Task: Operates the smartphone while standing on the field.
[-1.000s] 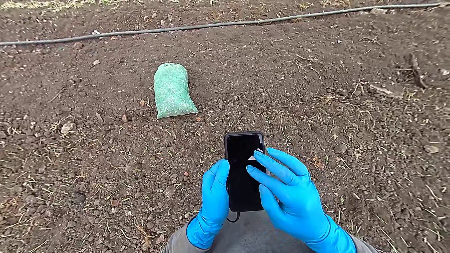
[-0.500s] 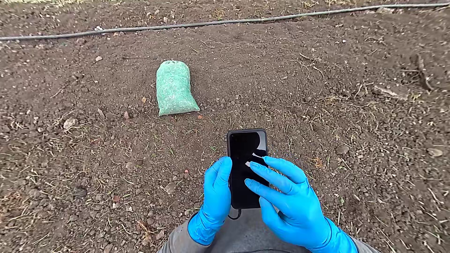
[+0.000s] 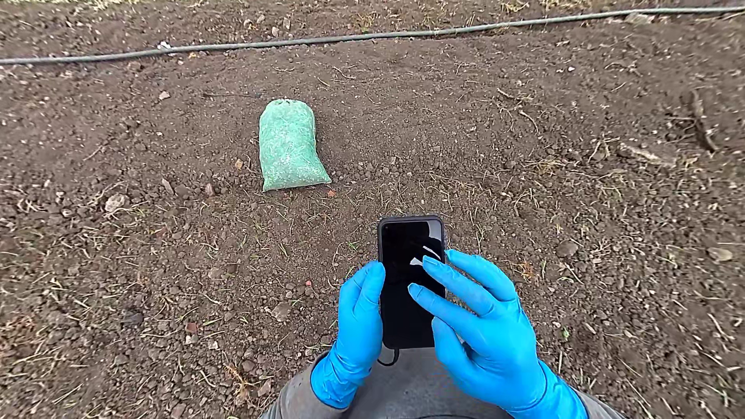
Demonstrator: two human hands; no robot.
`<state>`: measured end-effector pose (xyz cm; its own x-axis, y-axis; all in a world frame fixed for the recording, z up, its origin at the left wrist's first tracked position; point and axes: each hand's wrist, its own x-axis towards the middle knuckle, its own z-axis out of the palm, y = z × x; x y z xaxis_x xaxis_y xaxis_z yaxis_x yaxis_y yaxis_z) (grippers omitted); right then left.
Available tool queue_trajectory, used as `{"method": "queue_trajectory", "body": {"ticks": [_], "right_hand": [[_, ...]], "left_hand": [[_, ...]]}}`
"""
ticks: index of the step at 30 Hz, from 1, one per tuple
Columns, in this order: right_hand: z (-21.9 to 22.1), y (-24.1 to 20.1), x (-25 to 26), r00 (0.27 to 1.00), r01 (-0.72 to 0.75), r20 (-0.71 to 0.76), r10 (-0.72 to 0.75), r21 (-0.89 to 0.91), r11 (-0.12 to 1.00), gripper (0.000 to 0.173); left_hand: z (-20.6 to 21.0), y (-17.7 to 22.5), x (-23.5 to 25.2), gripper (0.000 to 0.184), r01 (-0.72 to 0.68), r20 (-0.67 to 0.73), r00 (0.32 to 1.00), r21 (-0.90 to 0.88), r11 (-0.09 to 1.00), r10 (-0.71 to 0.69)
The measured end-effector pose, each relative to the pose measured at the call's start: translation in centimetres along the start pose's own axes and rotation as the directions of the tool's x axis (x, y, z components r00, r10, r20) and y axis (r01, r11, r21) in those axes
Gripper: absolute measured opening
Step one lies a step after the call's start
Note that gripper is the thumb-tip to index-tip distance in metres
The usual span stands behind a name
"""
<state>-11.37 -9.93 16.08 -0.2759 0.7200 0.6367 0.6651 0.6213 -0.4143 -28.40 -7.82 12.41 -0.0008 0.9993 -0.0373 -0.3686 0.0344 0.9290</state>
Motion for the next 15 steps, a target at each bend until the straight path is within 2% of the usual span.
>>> {"method": "queue_trajectory", "body": {"ticks": [7,15], "right_hand": [[0.28,0.17,-0.28,0.994,-0.102,-0.042,0.103,0.018,0.995,0.034],[0.52,-0.05,-0.14,0.991,-0.127,-0.041,0.128,0.017,0.992,0.034]], "left_hand": [[-0.23,0.00,0.16,0.044,-0.016,-0.016,1.000,0.010,1.000,0.016],[-0.71,0.00,0.31,0.045,-0.014,-0.015,1.000,-0.004,1.000,0.014]]}}
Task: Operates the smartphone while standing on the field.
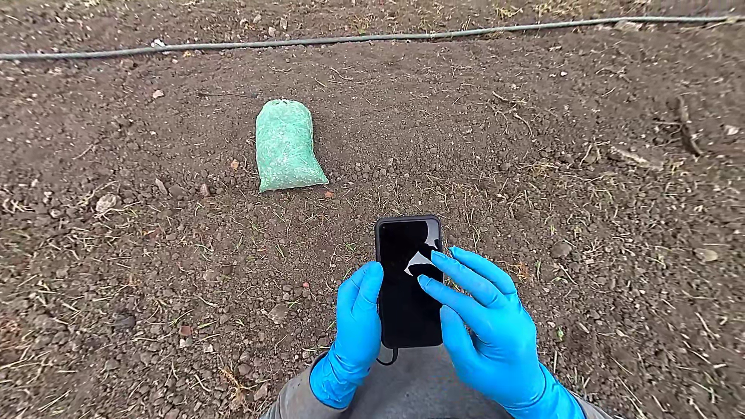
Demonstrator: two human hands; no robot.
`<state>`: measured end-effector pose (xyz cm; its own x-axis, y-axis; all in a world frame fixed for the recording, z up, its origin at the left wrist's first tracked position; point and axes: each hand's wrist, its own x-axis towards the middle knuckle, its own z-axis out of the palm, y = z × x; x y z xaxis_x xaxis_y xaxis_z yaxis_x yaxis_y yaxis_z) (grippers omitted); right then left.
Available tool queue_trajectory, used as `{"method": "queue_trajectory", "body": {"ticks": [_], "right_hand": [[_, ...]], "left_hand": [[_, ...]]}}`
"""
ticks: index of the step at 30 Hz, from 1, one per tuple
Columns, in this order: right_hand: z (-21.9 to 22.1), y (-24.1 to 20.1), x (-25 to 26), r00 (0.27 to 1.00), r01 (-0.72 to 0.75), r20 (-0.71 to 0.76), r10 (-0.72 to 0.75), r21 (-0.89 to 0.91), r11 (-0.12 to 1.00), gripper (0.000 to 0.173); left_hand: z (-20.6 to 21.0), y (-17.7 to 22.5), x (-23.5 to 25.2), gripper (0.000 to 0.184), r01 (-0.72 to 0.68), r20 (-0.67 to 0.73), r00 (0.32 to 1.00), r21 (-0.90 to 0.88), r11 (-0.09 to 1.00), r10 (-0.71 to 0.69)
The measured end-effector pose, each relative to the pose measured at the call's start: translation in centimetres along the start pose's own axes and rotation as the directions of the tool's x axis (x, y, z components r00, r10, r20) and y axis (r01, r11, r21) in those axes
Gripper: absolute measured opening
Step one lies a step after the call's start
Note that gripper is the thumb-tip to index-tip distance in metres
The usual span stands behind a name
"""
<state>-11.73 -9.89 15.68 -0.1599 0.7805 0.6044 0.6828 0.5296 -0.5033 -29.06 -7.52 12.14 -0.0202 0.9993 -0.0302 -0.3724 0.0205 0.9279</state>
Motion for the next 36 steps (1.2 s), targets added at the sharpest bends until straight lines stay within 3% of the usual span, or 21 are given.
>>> {"method": "queue_trajectory", "body": {"ticks": [10,22,30,36], "right_hand": [[0.4,-0.1,0.5,1.000,0.008,0.021,-0.008,-0.010,1.000,0.034],[1.0,-0.2,-1.6,0.979,0.120,0.170,-0.110,-0.046,0.992,0.035],[0.5,-0.1,0.1,0.993,0.091,0.071,-0.090,-0.006,0.996,0.035],[0.9,0.2,0.1,0.989,0.105,0.114,-0.097,-0.067,0.992,0.033]], "left_hand": [[-0.5,0.2,0.1,0.044,-0.021,-0.024,0.999,-0.022,1.000,0.020],[-0.7,0.3,0.4,0.044,-0.010,-0.064,0.998,-0.019,1.000,0.009],[-0.4,0.3,0.5,0.043,-0.006,-0.050,0.999,-0.002,1.000,0.006],[-0.3,0.4,0.6,0.044,-0.011,-0.031,0.999,-0.015,1.000,0.010]]}}
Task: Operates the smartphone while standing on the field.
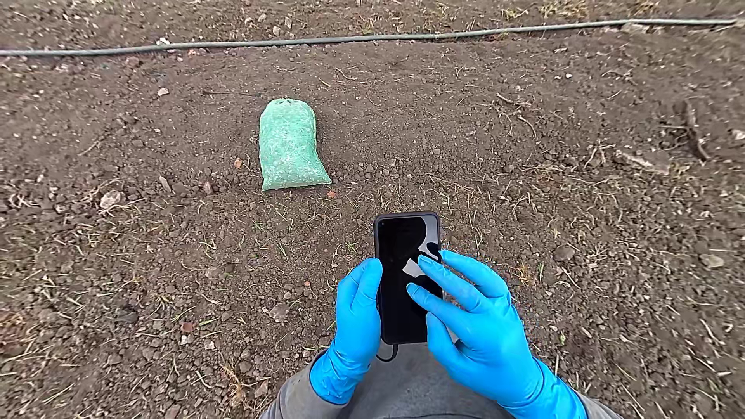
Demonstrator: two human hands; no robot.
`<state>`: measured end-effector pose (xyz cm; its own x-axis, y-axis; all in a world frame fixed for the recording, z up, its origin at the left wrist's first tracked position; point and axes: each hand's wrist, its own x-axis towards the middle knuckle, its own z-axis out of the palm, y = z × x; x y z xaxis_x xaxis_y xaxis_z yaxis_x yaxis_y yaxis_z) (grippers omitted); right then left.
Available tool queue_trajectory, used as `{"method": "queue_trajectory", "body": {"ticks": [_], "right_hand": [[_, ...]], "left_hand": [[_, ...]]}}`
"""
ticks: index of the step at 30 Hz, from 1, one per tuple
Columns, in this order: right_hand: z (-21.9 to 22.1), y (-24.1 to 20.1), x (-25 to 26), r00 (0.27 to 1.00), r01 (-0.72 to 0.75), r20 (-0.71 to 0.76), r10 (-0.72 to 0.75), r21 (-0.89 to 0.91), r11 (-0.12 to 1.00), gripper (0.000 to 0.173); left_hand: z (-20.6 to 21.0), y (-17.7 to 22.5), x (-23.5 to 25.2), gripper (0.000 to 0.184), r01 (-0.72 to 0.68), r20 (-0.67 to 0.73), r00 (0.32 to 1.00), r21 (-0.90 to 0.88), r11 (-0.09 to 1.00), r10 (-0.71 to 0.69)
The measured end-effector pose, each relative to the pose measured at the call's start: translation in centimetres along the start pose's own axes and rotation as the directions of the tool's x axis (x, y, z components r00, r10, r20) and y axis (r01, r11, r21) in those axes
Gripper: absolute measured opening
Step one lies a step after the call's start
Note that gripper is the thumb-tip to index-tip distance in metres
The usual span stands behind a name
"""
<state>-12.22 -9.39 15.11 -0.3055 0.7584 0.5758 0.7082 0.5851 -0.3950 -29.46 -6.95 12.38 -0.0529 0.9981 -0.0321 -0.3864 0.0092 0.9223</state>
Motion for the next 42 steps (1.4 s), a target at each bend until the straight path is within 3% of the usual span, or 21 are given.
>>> {"method": "queue_trajectory", "body": {"ticks": [7,12,22,31,42], "right_hand": [[-0.4,-0.4,-1.0,0.992,0.093,0.076,-0.098,0.075,0.993,0.033],[-0.8,0.0,1.4,1.000,0.014,-0.020,-0.014,-0.017,1.000,0.033],[-0.1,-0.3,-1.3,0.991,0.062,0.116,-0.061,-0.003,0.998,0.033],[-1.2,-0.8,0.7,1.000,0.006,0.001,-0.006,0.010,1.000,0.034],[-0.1,-1.5,1.4,0.999,0.003,0.045,0.001,-0.078,0.997,0.033]], "left_hand": [[-0.3,0.0,0.3,0.045,-0.003,-0.009,1.000,0.001,1.000,0.003],[-0.1,-0.1,0.2,0.044,0.010,-0.017,1.000,0.006,1.000,-0.010],[-0.3,-0.1,-0.1,0.044,0.009,-0.039,0.999,0.008,1.000,-0.009],[0.2,-0.3,-0.5,0.044,0.039,-0.025,0.999,0.018,0.999,-0.038],[0.1,-0.2,-1.0,0.045,0.017,0.026,0.999,0.021,1.000,-0.018]]}}
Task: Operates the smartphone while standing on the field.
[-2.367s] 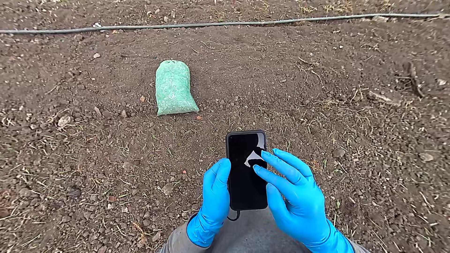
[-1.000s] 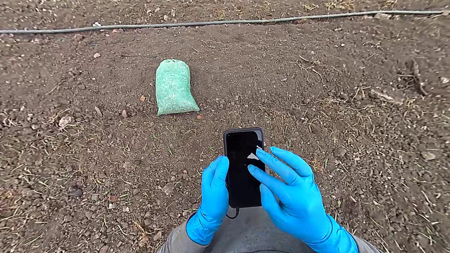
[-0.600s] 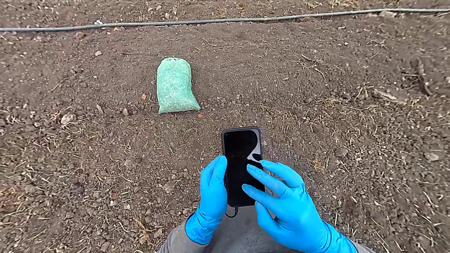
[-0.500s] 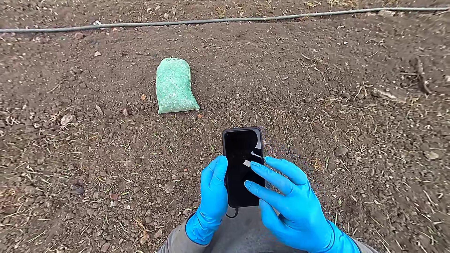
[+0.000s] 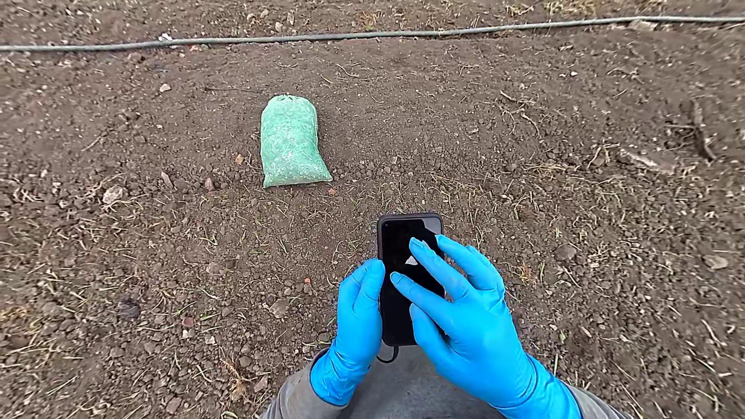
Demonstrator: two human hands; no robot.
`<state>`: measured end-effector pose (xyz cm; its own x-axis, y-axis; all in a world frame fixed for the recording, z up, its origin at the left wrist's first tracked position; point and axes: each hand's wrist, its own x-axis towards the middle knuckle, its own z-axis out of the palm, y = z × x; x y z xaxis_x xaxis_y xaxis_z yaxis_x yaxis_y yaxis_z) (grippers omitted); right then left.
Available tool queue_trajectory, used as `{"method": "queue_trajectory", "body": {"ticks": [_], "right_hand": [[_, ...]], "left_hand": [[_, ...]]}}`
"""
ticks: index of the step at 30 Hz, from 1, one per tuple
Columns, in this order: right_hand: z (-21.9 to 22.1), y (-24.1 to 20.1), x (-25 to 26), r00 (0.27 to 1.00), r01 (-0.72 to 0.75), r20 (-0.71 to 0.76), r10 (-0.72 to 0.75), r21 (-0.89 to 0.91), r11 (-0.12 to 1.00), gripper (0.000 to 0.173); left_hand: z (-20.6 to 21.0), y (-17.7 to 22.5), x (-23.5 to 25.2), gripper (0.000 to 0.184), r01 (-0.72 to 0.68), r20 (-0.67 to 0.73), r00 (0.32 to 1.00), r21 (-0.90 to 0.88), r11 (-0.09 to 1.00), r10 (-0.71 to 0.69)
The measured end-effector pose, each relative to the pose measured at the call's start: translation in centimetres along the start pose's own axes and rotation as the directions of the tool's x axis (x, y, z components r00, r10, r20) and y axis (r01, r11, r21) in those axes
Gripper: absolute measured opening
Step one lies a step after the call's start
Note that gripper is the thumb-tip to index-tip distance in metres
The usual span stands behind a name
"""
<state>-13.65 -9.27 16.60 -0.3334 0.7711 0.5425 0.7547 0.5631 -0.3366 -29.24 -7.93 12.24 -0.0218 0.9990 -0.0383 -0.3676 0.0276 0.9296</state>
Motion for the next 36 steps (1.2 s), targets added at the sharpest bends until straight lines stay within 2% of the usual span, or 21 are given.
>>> {"method": "queue_trajectory", "body": {"ticks": [3,10,23,36], "right_hand": [[-0.6,0.3,0.2,0.998,-0.033,-0.058,0.035,0.041,0.999,0.034],[-0.8,0.6,0.7,0.992,-0.076,-0.096,0.084,0.077,0.994,0.035],[-0.9,1.1,0.3,0.984,-0.143,-0.091,0.153,0.110,0.984,0.037],[-1.1,1.0,0.3,0.985,-0.142,-0.080,0.152,0.128,0.982,0.037]], "left_hand": [[-0.1,-0.1,0.1,0.045,0.004,-0.011,1.000,-0.006,1.000,-0.004],[-0.1,-0.1,0.1,0.046,0.009,-0.006,1.000,-0.005,1.000,-0.009],[-0.3,0.0,0.3,0.045,-0.016,-0.005,1.000,0.004,1.000,0.016],[-0.1,0.0,0.3,0.046,-0.010,-0.005,1.000,0.002,1.000,0.010]]}}
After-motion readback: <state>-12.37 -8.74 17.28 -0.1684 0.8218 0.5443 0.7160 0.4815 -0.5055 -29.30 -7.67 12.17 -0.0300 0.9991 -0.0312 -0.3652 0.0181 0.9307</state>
